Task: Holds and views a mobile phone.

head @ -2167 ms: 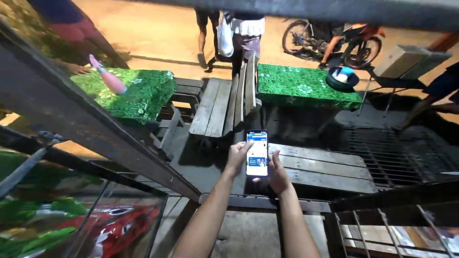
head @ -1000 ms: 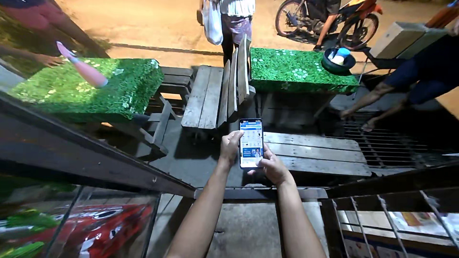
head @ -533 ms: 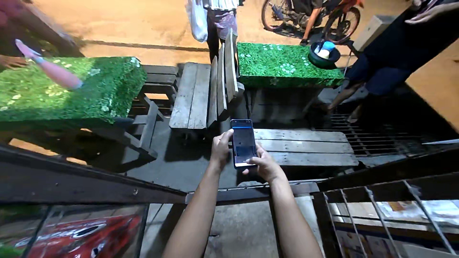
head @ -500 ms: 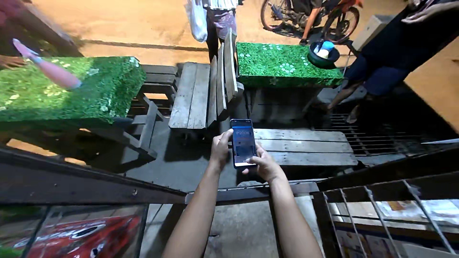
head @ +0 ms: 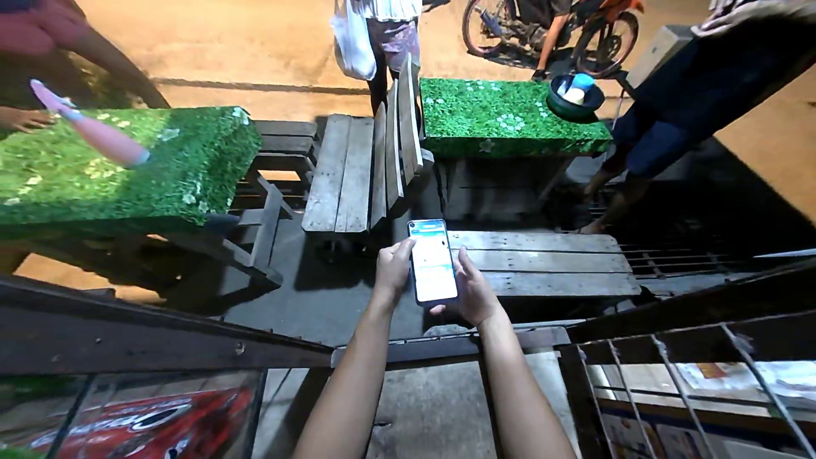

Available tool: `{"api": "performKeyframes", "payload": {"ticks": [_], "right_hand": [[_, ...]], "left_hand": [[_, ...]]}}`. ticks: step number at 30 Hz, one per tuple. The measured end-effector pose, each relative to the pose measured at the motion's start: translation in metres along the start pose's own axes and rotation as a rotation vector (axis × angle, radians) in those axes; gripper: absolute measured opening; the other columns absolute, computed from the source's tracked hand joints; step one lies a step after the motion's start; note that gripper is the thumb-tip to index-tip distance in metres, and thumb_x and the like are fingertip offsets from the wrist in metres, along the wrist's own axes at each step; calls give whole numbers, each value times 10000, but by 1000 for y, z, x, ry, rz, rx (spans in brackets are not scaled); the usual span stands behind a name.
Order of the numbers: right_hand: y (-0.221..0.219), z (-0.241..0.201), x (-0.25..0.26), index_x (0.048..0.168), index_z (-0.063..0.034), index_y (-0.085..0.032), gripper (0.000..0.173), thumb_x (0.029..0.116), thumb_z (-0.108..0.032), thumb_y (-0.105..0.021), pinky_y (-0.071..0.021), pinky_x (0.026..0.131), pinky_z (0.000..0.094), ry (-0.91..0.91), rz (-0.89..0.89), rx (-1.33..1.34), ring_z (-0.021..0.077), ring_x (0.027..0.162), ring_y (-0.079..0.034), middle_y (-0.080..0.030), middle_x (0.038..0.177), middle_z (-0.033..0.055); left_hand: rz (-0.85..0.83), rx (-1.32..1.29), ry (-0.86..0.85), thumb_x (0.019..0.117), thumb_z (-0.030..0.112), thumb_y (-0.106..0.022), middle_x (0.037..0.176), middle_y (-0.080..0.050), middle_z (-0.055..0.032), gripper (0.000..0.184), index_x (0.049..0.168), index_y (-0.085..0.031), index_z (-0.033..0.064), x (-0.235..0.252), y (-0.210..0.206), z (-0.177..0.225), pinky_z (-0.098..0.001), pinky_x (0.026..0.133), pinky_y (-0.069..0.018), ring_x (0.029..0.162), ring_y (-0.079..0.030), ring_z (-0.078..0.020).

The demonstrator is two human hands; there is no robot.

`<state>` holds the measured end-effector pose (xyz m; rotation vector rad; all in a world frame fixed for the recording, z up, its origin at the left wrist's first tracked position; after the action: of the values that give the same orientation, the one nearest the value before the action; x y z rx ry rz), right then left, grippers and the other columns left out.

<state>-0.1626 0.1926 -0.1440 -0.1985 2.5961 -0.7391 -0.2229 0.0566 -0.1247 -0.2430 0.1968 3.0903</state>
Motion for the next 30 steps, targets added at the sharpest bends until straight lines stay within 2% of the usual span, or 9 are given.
{"api": "performKeyframes", "payload": {"ticks": [4, 6, 11, 16, 20, 22, 25, 28, 30], "right_hand": [[-2, -1, 0, 1443, -160, -492, 685, 1055, -619, -163, -633, 623, 411, 16, 19, -83, 282, 916, -739, -706, 1150, 159], [-3, -3, 0, 1455, -157, -477, 673, 1062, -603, -163, -630, 621, 417, 29, 27, -111, 288, 924, -735, -699, 1162, 165], [-6, -5, -2, 1426, -124, -486, 666, 1070, -579, -154, -624, 601, 380, 46, 17, -149, 261, 903, -736, -704, 1134, 154], [-8, -5, 0, 1477, -128, -412, 583, 1097, -511, -191, -629, 620, 401, 54, -3, -139, 274, 947, -730, -680, 1191, 160], [-10, -5, 1, 1512, -144, -359, 559, 1104, -484, -186, -627, 631, 403, 45, -4, -159, 274, 955, -727, -672, 1211, 157], [-10, -4, 1, 1528, -152, -345, 569, 1102, -495, -188, -626, 645, 415, 43, -10, -154, 281, 981, -721, -662, 1239, 156], [-8, -5, -2, 1493, -130, -407, 617, 1090, -533, -171, -630, 621, 417, 65, -24, -136, 278, 971, -728, -681, 1216, 149], [-12, -11, -4, 1446, -140, -472, 668, 1071, -580, -137, -631, 595, 414, 105, -51, -111, 258, 951, -739, -713, 1177, 119], [-13, -12, -5, 1462, -165, -457, 681, 1062, -599, -116, -634, 613, 427, 115, -45, -92, 248, 995, -732, -708, 1206, 96]], "left_hand": [[26, 34, -9, 1056, 459, -499, 740, -601, -61, 496, 867, -687, 41, 4, 3, -2, -352, 632, -458, 648, -522, -128], [36, 27, -12, 1059, 431, -509, 726, -606, -66, 478, 849, -683, 39, 5, 4, -2, -358, 626, -469, 639, -536, -133], [49, 27, 3, 1062, 377, -533, 796, -645, -108, 436, 920, -708, 4, 8, 4, -2, -410, 701, -488, 710, -576, -178], [78, 6, -16, 1044, 304, -591, 820, -684, -96, 356, 922, -735, 2, 8, 6, 4, -373, 709, -500, 719, -600, -148], [113, 53, -45, 1010, 216, -652, 754, -647, -84, 298, 835, -707, -19, 9, 9, 6, -346, 687, -482, 679, -565, -131], [116, 22, -44, 1033, 246, -614, 721, -629, -75, 350, 815, -692, -16, 7, 10, 8, -331, 679, -482, 662, -564, -123], [113, -42, -61, 1080, 323, -500, 679, -602, -58, 484, 754, -646, -4, 4, 6, 7, -335, 663, -499, 641, -575, -119], [74, -130, -56, 1109, 333, -401, 799, -677, -113, 523, 908, -693, -51, 2, 4, 13, -370, 742, -556, 737, -647, -151], [45, -172, -61, 1116, 332, -369, 832, -682, -110, 524, 953, -693, -46, -1, 3, 16, -359, 760, -560, 768, -654, -145]]}}
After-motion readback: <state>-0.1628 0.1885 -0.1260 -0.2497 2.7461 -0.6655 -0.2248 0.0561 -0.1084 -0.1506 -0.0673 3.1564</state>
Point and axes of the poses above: each hand's wrist, its own x-axis towards the middle knuckle, its own y-axis out of the back of the hand, z = x × y, the point moved 9 cm from there along x, towards the middle knuckle
